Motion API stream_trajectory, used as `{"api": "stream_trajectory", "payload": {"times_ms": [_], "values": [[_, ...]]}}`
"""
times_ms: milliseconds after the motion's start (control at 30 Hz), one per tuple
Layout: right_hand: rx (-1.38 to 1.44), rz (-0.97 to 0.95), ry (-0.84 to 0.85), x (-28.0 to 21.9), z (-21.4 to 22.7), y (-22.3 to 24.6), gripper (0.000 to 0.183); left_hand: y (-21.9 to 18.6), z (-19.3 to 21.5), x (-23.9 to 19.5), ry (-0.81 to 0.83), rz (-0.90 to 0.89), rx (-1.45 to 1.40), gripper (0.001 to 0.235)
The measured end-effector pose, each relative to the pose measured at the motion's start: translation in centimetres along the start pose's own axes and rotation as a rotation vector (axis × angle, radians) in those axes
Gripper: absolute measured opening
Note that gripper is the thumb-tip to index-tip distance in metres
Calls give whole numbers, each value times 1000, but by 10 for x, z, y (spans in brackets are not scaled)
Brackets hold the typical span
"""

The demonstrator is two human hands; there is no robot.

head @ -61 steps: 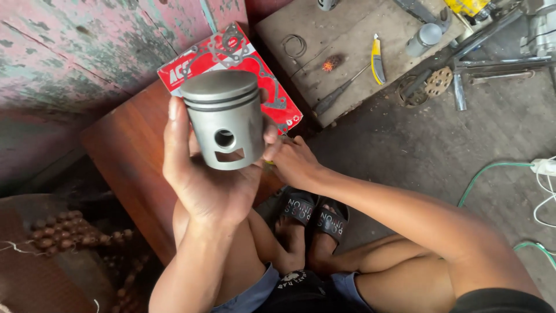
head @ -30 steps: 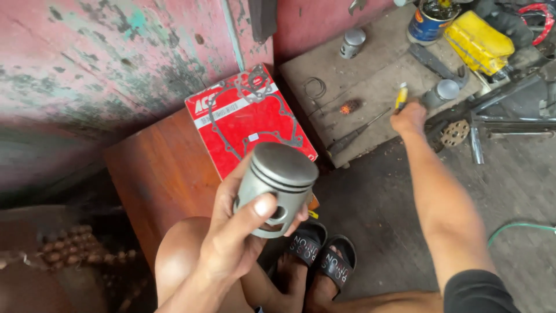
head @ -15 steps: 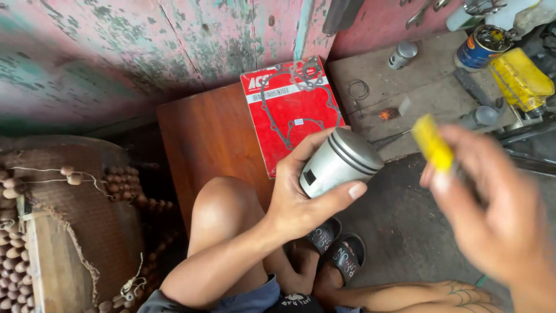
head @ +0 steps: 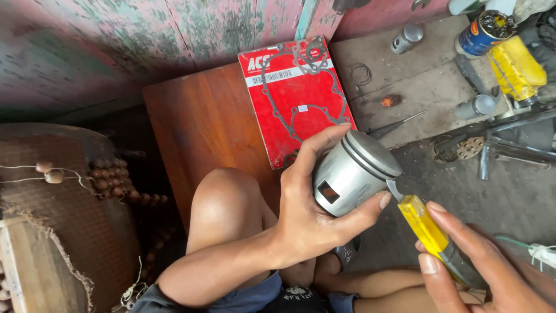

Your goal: Cleaning carbon deposits from a motorcycle piston using a brush and a screwdriver.

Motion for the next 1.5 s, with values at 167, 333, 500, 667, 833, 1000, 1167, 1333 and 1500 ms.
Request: {"api": "stream_trajectory", "payload": {"times_ms": [167,333,500,667,833,1000,1167,1333,1500], "values": [[-47,127,-42,-3,1,4,34,-4,5,-1,-51,-77,21,72],[34,180,12,1,0,3,36,-1,2,-3,-20,-100,21,71],[-37,234,-3,-12,-6,-1,38,1,-4,-8,-3,-162,63,71],[-165,115,-22,-23,-3,-10,42,1,-7,-12,-15,-173,115,71],[-98,128,-5,-13,4,-3,38,-1,-7,-12,-64,-252,77,67],[-104,62,19,-16,4,-7,40,1,-10,-16,-94,-281,72,67],[-21,72,37,-11,5,-10,38,1,-11,-18,-81,-288,51,66],[-138,67,-76,-29,-3,-13,35,2,-12,-17,-53,-224,86,68],[-178,147,-133,-39,-8,-11,35,5,-11,-16,-63,-179,124,71]]}}
Point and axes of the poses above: each hand's wrist, its own x-axis towards the middle knuckle, its own z-axis out of the back of the hand, y = z × x, the point moved 8 cm from there along x, towards the middle knuckle, and after that the axes turned 9 degrees about -y, right-handed, at the moved point
